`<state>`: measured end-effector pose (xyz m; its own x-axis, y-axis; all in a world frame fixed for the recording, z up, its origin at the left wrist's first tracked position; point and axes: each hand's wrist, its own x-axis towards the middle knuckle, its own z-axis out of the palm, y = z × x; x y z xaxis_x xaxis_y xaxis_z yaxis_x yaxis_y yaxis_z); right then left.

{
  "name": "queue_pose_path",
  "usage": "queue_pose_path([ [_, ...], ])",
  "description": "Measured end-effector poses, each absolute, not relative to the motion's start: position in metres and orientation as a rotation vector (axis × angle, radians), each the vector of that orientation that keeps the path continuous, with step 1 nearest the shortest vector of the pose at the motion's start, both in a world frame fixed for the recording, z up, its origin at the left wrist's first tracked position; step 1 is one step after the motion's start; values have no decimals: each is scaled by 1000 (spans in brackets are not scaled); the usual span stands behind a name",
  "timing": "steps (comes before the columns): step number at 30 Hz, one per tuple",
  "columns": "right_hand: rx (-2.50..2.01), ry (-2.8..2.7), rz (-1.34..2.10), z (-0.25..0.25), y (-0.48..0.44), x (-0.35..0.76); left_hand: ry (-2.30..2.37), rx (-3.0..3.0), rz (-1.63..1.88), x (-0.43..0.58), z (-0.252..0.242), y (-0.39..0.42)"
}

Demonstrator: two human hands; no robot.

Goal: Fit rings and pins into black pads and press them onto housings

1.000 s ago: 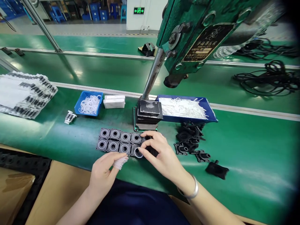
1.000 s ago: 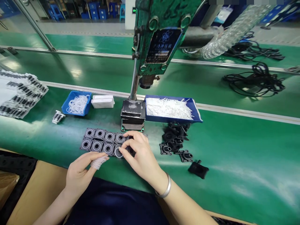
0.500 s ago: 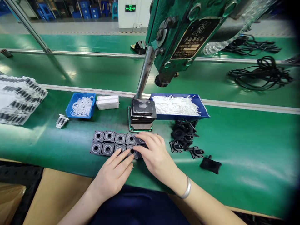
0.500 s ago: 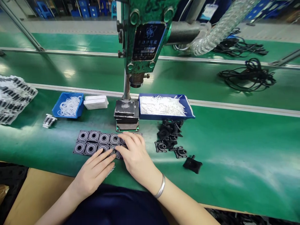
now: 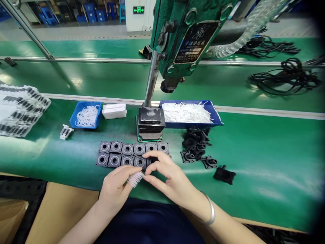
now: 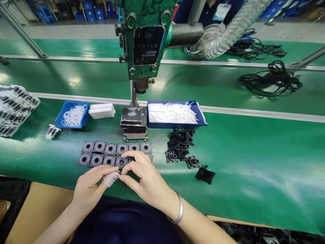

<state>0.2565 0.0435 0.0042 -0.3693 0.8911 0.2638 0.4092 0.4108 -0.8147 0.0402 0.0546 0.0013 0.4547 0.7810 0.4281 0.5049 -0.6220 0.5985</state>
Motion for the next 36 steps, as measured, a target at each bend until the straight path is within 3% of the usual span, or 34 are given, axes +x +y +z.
queue_pose_path([
  [13, -1155, -1755, 943, -4, 42, 264, 1096, 2302, 1009, 50, -2, 53],
  [25, -1485, -1927, 400, -17, 52, 270, 622, 2892, 851, 62, -27, 62],
  [36, -1314, -2073, 107, -25, 41, 281, 580, 3023, 718, 63, -27, 62],
])
